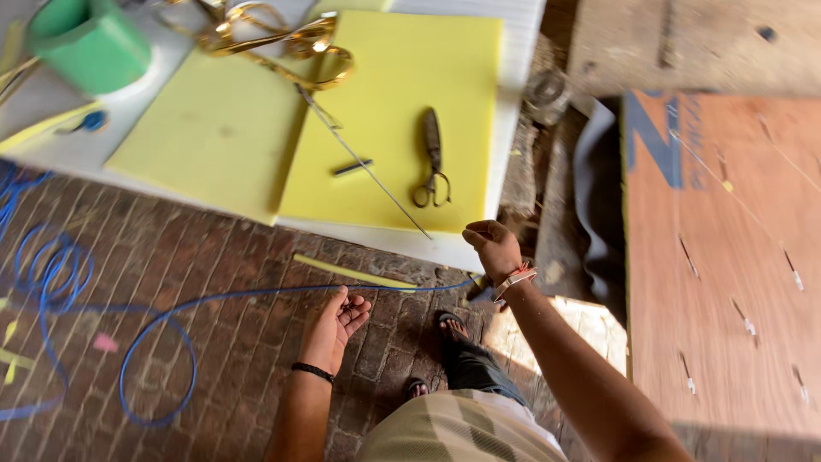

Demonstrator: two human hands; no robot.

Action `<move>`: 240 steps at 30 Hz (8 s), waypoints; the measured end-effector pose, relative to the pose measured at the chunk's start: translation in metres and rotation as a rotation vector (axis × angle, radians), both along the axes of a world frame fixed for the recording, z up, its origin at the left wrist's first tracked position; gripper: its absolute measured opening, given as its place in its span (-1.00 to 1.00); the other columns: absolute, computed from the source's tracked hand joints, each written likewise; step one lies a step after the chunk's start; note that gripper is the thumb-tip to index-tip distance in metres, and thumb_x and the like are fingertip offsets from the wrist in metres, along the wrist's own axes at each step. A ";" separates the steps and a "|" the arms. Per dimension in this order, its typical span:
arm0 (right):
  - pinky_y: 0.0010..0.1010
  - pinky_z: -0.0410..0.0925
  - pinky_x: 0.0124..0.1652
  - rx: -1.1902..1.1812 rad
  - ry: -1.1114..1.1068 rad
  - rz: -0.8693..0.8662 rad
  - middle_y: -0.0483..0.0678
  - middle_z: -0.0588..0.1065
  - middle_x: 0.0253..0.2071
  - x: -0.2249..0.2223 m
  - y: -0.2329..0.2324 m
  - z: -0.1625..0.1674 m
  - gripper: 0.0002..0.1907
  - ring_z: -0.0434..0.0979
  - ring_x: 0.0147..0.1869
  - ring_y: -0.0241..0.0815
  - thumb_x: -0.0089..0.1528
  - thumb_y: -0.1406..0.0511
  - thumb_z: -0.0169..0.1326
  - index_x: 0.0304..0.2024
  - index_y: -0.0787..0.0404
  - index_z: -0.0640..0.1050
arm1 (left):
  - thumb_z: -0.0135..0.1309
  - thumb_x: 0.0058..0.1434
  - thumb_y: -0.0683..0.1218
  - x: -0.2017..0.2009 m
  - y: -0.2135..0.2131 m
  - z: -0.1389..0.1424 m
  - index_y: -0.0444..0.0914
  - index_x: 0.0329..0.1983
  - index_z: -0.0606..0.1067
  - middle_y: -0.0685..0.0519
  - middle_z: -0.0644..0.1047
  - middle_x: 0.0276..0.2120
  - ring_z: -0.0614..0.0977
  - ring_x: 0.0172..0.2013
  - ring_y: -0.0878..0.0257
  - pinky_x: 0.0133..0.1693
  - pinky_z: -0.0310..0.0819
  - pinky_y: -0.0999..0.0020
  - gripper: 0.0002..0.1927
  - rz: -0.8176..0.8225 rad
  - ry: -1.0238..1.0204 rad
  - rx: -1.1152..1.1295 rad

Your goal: The person trims excess twine from a tufted plywood panel using shears, then flips the panel and staples beige fabric to the back using a pneumatic staple gun. The person smooths and folds the fabric while securing it along the edges.

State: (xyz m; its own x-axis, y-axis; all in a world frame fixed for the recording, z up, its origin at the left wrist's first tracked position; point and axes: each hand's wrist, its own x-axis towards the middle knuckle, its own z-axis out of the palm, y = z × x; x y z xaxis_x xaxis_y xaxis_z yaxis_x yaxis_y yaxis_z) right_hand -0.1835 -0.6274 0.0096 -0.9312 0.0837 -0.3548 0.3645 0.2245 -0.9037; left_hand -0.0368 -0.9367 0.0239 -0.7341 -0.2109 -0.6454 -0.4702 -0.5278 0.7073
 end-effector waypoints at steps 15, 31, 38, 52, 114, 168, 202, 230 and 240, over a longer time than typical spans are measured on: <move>-0.41 0.50 -0.14 -0.131 0.058 -0.692 -0.08 0.65 -0.21 0.408 0.122 0.003 -0.75 0.64 -0.12 -0.29 0.23 0.27 0.22 -0.10 0.27 0.64 | 0.12 0.34 0.01 0.108 0.037 -0.086 -0.12 -0.37 0.42 0.07 0.60 -0.33 0.67 -0.23 0.17 -0.07 0.60 0.16 -0.79 -0.518 -0.073 0.222; -0.46 0.47 -0.18 -0.291 0.053 -1.226 -0.09 0.63 -0.21 0.669 0.198 -0.011 -0.80 0.66 -0.16 -0.31 0.27 0.27 0.21 -0.11 0.25 0.61 | 0.14 0.30 0.06 0.189 0.220 -0.034 -0.23 0.47 0.23 -0.17 0.22 0.42 0.26 0.38 -0.02 0.27 0.22 0.02 -0.28 -1.486 0.304 -0.852; -0.50 0.48 -0.19 -0.337 0.012 -1.301 -0.12 0.65 -0.22 0.711 0.272 -0.013 -0.83 0.67 -0.16 -0.33 0.30 0.26 0.16 -0.12 0.20 0.61 | 0.12 0.28 0.00 0.219 0.317 -0.042 -0.26 0.30 0.45 -0.07 0.56 0.18 0.55 0.20 0.17 0.22 0.38 0.25 -0.47 -1.702 0.269 -0.666; -0.49 0.43 -0.26 -0.427 0.081 -1.077 -0.09 0.63 -0.26 0.662 0.416 -0.041 -0.81 0.63 -0.24 -0.31 0.30 0.29 0.15 -0.11 0.29 0.59 | 0.14 0.26 -0.01 0.226 0.443 -0.020 -0.27 0.20 0.50 -0.02 0.62 0.10 0.61 0.14 0.24 0.17 0.44 0.34 -0.53 -1.626 0.352 -0.553; -0.02 0.00 0.44 1.086 -0.067 0.546 0.04 0.32 0.40 -0.320 0.919 -0.007 -0.02 0.17 0.53 0.04 0.04 -0.30 0.22 0.33 0.09 0.43 | 0.62 -0.35 0.14 -0.137 0.895 -0.043 -0.49 0.45 -0.08 -0.51 -0.19 0.46 -0.13 0.47 -0.35 0.39 0.00 -0.14 0.48 -1.449 -0.203 -1.569; -0.33 0.37 -0.21 1.080 0.719 0.508 -0.19 0.44 -0.54 0.331 0.667 -0.076 -0.37 0.53 -0.39 -0.18 -0.10 -0.29 0.25 -0.55 0.07 0.46 | 0.50 -0.17 0.05 0.184 0.706 -0.118 -0.18 -0.35 0.56 0.07 0.61 -0.35 0.62 -0.26 0.08 -0.19 0.51 0.14 -0.58 -1.037 0.629 -1.495; -0.13 0.39 0.07 1.115 0.352 -0.633 0.03 0.57 -0.10 0.405 1.119 -0.107 -0.82 0.53 0.06 0.12 0.15 0.32 0.26 -0.20 0.09 0.59 | -0.28 0.13 0.55 0.119 0.970 -0.247 0.02 0.15 0.52 -0.05 0.50 0.11 0.52 0.15 -0.07 0.13 0.39 0.01 -0.21 -1.384 -0.102 -1.200; -0.10 0.41 0.08 1.093 0.118 -0.230 0.00 0.53 0.09 0.251 1.342 -0.121 -0.38 0.53 0.15 0.11 0.03 0.21 0.38 0.19 -0.01 0.61 | -0.37 0.29 0.46 0.098 1.057 -0.248 0.07 0.10 0.50 0.15 0.58 0.04 0.58 0.10 0.12 0.19 0.41 0.07 -0.36 -1.537 -0.407 -1.448; -0.12 0.39 0.20 1.174 0.649 -0.113 0.09 0.51 0.20 0.239 1.097 -0.114 -0.56 0.50 0.27 0.17 0.22 0.40 0.29 0.17 0.23 0.57 | 0.09 0.16 0.28 0.186 0.997 -0.257 -0.14 0.29 0.33 -0.10 0.45 0.19 0.42 0.20 -0.04 0.19 0.19 -0.06 -0.29 -1.336 0.544 -1.178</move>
